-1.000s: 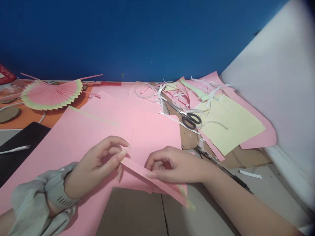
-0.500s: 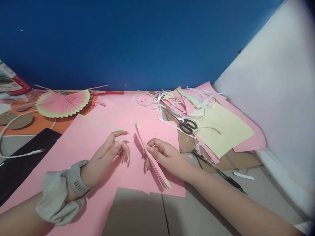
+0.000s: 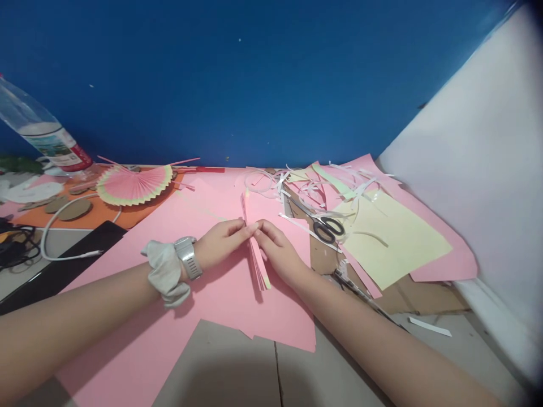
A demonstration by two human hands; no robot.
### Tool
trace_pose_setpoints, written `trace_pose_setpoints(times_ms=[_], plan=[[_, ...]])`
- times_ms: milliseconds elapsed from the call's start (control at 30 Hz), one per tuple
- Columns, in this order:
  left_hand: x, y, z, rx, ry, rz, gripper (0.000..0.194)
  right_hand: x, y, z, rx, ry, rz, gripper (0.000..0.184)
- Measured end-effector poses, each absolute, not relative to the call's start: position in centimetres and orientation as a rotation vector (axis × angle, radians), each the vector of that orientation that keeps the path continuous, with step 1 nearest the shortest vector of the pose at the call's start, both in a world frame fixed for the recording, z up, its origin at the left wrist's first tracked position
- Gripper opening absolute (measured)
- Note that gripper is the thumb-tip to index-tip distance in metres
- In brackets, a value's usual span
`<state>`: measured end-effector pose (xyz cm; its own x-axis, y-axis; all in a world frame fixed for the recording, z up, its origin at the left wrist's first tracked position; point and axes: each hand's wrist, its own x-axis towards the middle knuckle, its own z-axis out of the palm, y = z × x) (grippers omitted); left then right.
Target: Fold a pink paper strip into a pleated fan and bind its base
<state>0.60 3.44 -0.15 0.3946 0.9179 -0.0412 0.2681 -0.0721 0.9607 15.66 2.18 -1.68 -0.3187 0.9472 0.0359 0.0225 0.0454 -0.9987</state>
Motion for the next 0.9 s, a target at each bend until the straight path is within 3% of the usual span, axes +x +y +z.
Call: trace_pose_setpoints(times_ms=[233, 400, 567, 900], plan=[[2.2, 4.3, 0.5, 1.510, 1.120, 0.938, 0.022, 15.8, 2.2, -1.6, -0.988, -1.425, 1.458, 0.021], [1.6, 3.3, -0.3, 1.320, 1.164, 1.062, 0.022, 15.4, 1.9, -1.7, -1.027, -1.461, 1.451, 0.026], [0.4, 3.0, -1.0, 0.985, 1.254, 1.191, 0.019, 15.8, 1.4, -2.1, -1.011, -1.572, 1.706, 0.015], [-1.8, 4.1, -1.1, 0.990, 1.331, 1.091, 0.013, 16.3, 1.7, -1.3, -1.008, -1.558, 1.933, 0.023]])
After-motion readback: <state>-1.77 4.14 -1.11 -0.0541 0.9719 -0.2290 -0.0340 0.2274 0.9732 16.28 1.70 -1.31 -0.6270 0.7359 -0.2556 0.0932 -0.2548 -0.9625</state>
